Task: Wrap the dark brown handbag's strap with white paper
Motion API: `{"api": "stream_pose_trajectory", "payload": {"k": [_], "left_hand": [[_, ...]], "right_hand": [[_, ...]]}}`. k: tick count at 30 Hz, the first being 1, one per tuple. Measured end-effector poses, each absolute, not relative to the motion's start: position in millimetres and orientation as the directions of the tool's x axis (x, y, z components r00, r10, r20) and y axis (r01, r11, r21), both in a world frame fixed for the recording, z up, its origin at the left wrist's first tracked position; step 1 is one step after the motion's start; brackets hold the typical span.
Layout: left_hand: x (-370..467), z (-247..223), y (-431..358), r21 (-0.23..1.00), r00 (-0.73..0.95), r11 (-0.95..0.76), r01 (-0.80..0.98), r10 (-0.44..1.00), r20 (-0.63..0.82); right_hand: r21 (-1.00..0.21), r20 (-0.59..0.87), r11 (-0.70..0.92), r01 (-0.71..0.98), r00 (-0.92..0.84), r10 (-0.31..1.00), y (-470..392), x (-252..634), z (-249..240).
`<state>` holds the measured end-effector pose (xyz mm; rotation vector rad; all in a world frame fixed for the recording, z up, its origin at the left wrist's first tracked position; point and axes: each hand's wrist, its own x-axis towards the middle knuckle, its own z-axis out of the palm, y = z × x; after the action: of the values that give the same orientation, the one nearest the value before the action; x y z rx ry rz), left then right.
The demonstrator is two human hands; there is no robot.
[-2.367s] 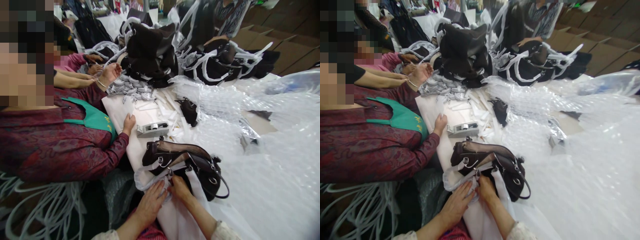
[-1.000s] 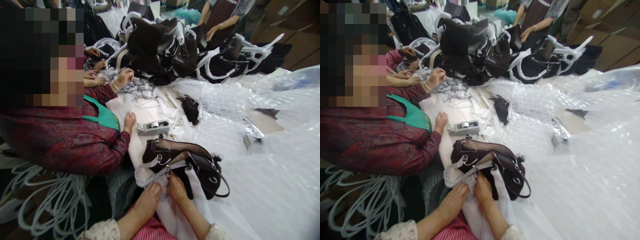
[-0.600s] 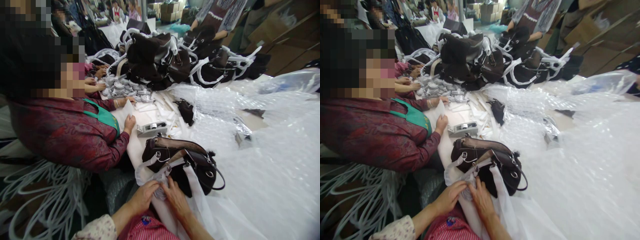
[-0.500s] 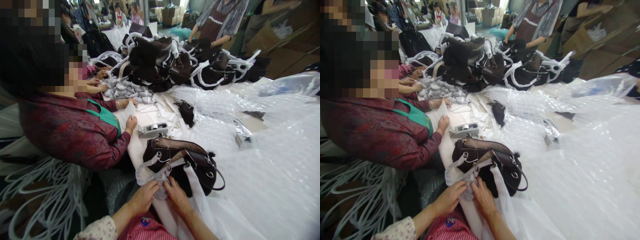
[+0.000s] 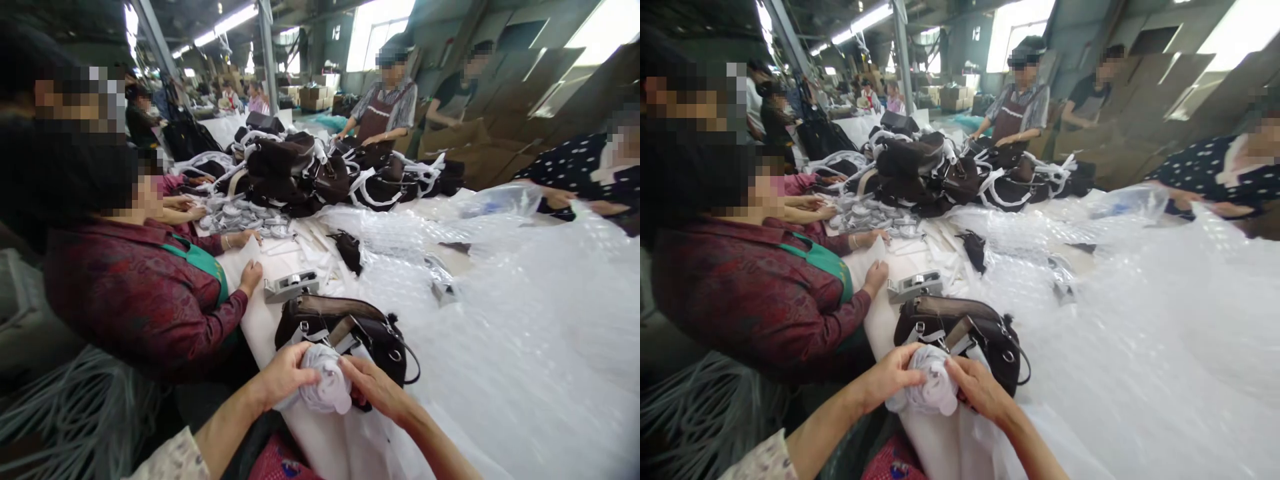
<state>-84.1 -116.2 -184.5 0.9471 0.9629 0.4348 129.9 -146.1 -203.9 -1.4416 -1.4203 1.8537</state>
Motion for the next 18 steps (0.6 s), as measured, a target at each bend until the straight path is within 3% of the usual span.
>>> {"api": "stream_pose_trajectory", "payload": {"k": [5, 11, 15, 18], "left_hand": [[-75.8, -167.3, -117.3, 0.826, 0.549, 0.541, 0.158, 0.647, -0.528], [-70.3, -166.3, -123.1, 0.777, 0.582, 0.589, 0.221, 0.56, -0.59], [-74.0, -184.9, -142.1, 0.755, 0.555, 0.621, 0.212, 0.56, -0.615], [-83.5, -209.4, -158.1, 0.769, 0.505, 0.534, 0.35, 0.584, -0.636]], "right_hand": [[-0.91, -0.406, -0.41, 0.067, -0.358, 0.841, -167.4, 136.8, -187.9], [-0.849, -0.467, -0.514, -0.122, -0.282, 0.838, -190.6, 127.7, -194.7], [-0.83, -0.515, -0.549, -0.095, -0.247, 0.821, -200.6, 118.4, -212.5], [-0.837, -0.531, -0.547, 0.015, -0.262, 0.806, -208.0, 110.6, -234.6]]}}
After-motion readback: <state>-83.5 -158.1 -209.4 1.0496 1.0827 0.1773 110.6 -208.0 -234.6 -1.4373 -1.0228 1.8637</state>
